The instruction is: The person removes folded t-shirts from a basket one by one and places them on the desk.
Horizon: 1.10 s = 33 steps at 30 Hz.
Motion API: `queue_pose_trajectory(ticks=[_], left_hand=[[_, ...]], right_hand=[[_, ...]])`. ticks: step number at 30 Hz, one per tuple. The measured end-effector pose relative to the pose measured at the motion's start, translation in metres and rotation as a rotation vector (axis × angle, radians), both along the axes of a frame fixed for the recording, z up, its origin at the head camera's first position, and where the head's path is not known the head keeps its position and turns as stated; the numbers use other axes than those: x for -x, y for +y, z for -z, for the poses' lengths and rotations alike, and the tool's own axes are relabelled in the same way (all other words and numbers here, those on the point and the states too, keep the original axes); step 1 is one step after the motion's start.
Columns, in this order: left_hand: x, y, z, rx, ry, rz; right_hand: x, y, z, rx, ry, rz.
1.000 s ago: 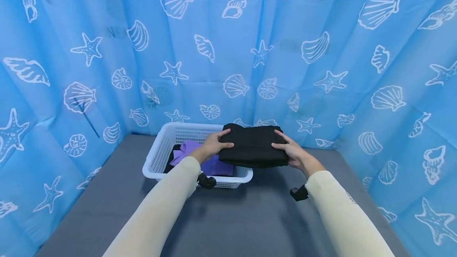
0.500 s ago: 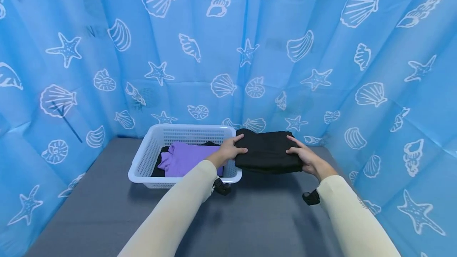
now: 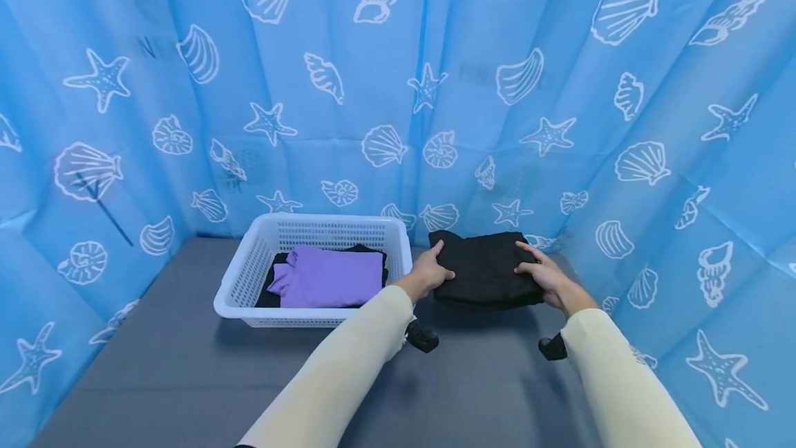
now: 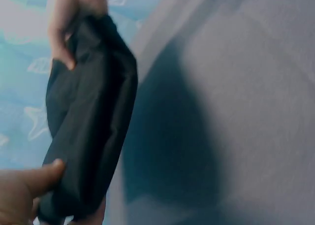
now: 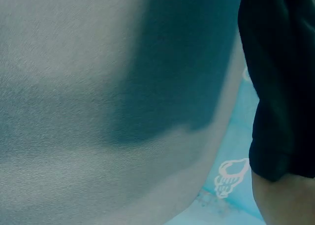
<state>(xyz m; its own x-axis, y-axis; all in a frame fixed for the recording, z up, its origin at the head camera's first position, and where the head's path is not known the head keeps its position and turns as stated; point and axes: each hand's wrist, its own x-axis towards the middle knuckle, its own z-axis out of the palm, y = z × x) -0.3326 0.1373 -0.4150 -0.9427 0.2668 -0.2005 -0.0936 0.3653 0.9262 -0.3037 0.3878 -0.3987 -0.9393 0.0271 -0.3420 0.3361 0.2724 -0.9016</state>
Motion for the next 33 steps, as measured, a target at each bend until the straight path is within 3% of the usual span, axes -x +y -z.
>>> queue_pose_trajectory(ticks=[8,14,23,28,31,33], left_hand=[[-0.008,0.025,0.026,0.106,0.100,-0.103],[-0.001,0.035,0.046,0.160,0.189,-0.129],[0.010,0.044,0.073,0.165,0.133,-0.179],[0.006,0.037,0.071,0.175,0.096,-0.196],[0.002,0.035,0.061,0.186,0.051,-0.197],[-0.002,0.035,0.050,0.188,0.034,-0.195]], right_hand=[[0.003,0.007,0.027,-0.088,0.040,0.029],[0.009,0.005,0.044,-0.158,0.067,0.065],[0.015,0.007,0.059,-0.177,0.063,0.084],[0.014,-0.001,0.060,-0.225,0.019,0.060],[0.013,-0.006,0.055,-0.345,0.003,0.012],[0.013,-0.013,0.048,-0.479,0.034,0.004]])
